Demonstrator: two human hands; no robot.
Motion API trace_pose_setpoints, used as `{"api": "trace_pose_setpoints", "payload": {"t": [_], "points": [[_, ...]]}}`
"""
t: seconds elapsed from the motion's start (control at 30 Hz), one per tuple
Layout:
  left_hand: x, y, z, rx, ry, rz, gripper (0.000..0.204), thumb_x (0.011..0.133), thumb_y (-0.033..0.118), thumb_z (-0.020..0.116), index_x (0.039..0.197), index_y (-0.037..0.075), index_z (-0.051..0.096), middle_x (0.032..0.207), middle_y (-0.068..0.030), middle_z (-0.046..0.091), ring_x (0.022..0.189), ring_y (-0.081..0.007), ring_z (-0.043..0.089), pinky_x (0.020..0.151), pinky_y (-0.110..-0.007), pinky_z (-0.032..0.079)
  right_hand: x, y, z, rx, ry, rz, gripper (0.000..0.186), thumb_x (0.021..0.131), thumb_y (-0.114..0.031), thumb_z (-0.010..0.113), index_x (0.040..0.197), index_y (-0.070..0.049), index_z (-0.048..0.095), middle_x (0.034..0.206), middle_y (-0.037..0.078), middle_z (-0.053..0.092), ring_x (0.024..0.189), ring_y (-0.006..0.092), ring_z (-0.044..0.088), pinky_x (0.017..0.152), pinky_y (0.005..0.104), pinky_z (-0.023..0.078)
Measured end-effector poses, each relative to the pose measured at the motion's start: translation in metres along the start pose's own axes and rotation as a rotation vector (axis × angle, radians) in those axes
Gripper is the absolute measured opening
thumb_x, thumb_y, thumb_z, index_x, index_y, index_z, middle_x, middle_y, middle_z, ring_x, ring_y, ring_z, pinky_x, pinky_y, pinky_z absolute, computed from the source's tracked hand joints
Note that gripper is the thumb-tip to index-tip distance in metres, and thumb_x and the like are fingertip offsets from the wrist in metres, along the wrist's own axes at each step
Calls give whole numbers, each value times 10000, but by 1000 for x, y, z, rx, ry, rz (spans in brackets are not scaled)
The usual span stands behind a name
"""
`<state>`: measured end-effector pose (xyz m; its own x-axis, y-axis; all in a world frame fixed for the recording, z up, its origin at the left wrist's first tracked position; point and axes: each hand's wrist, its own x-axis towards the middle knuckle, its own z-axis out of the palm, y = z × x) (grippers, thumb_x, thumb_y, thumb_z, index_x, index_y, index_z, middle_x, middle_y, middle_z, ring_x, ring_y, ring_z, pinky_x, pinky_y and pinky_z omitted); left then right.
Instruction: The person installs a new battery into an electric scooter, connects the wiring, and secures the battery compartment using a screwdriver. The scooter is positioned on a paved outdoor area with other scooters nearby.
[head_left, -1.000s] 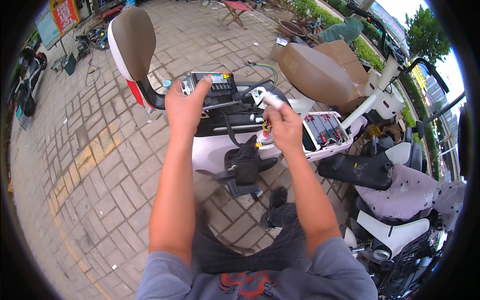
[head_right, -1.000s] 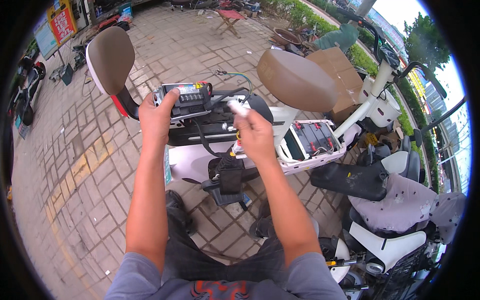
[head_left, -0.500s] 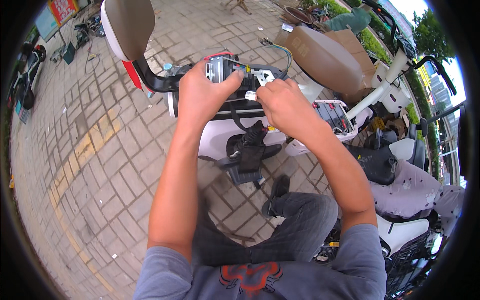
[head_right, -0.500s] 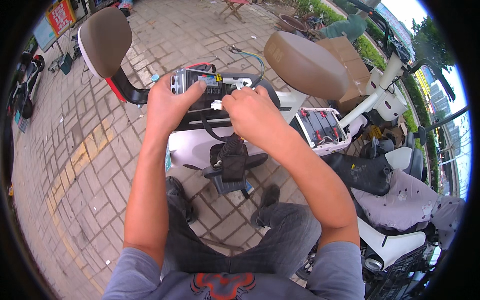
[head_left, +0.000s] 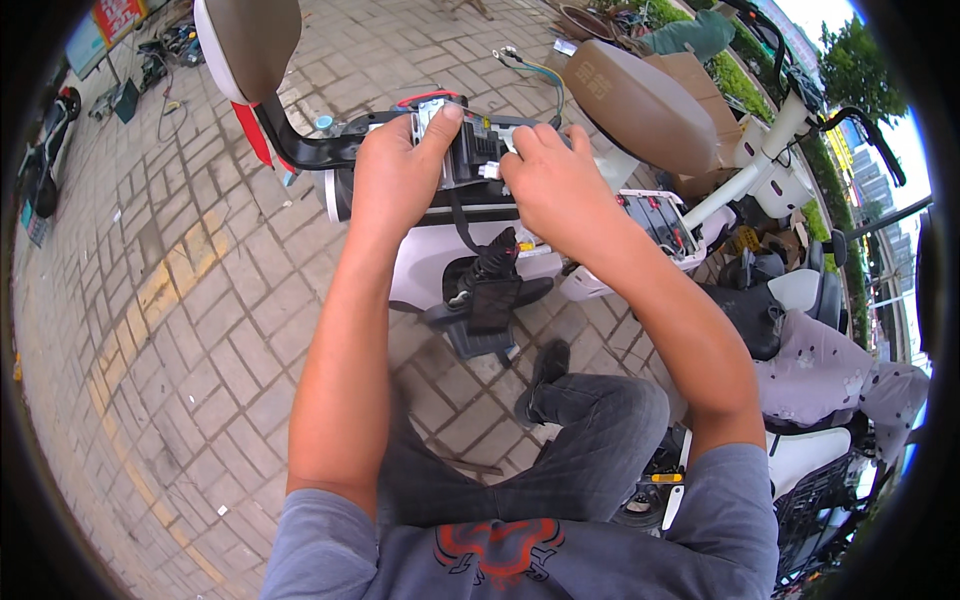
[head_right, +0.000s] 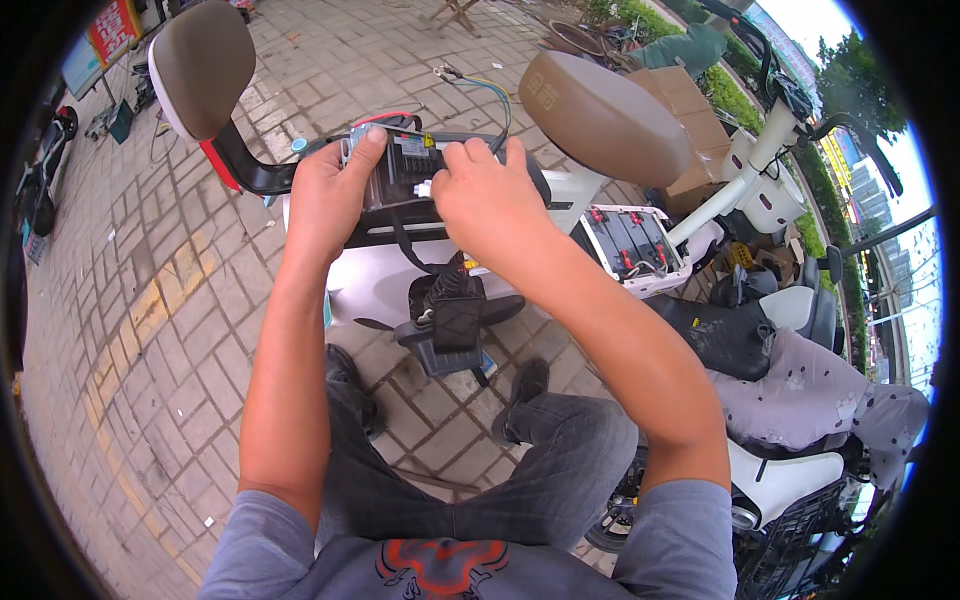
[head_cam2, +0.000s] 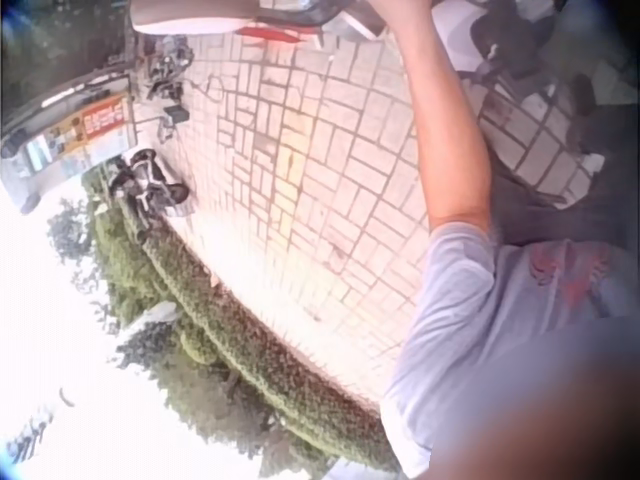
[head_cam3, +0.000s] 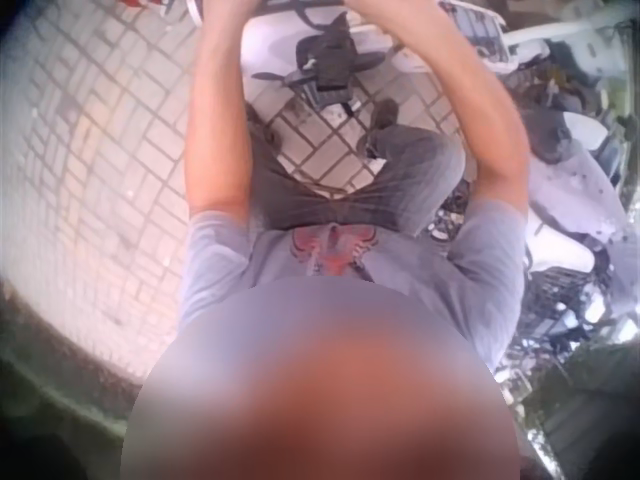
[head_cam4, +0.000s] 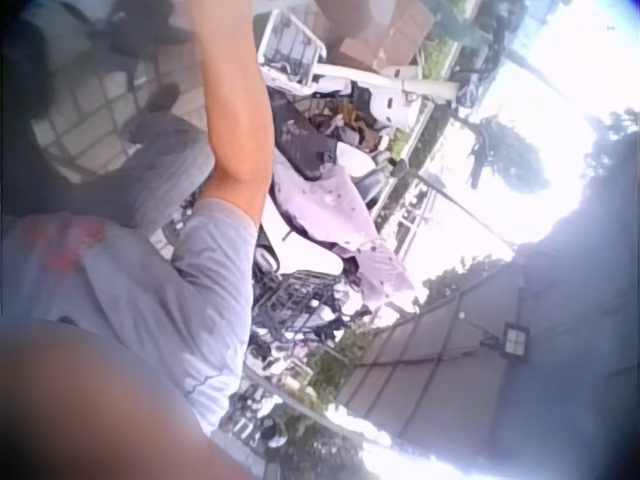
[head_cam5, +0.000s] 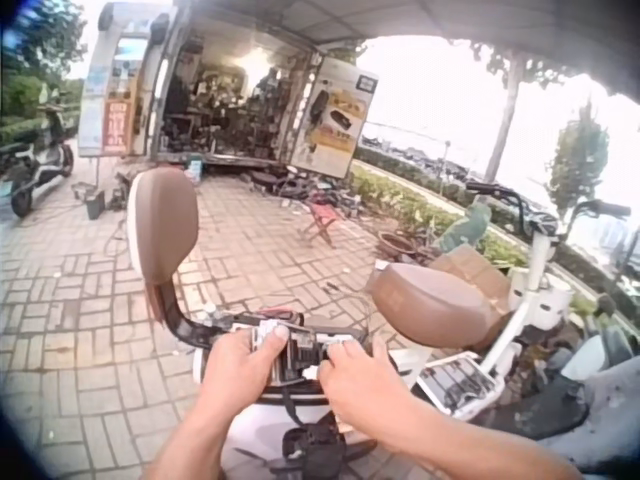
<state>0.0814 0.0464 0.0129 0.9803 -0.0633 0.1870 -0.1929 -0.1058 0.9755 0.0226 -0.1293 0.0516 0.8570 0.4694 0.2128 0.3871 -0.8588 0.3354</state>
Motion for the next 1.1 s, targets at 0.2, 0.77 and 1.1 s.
{"api": "trace_pose_setpoints", "payload": {"t": [0.2, 0.77, 1.1], "points": [[-1, -7, 2, -131, -9, -55, 552, 1001, 439, 512, 798, -47, 677, 550, -21, 519, 537, -102, 419, 505, -315, 378, 0, -1, 0, -14, -15, -27, 117, 784, -63, 582, 865, -42, 664, 947, 89, 541, 1018, 265, 537, 939, 577, 398], [-8, -6, 4, -282, 57, -57, 473, 1024, 402, 498, 829, 7, 671, 591, 53, 487, 494, -36, 377, 418, -245, 278, 8, -1, -10, -97, -46, -128, 118, 786, -101, 607, 824, -57, 710, 918, 70, 586, 1004, 232, 568, 952, 639, 395], [-7, -14, 1, -236, -3, -61, 518, 1035, 397, 460, 893, -45, 687, 633, 8, 551, 587, -73, 437, 533, -267, 396, 10, 0, -10, -150, -44, -170, 115, 783, -108, 611, 814, -63, 712, 904, 70, 589, 984, 234, 573, 956, 639, 395]]}}
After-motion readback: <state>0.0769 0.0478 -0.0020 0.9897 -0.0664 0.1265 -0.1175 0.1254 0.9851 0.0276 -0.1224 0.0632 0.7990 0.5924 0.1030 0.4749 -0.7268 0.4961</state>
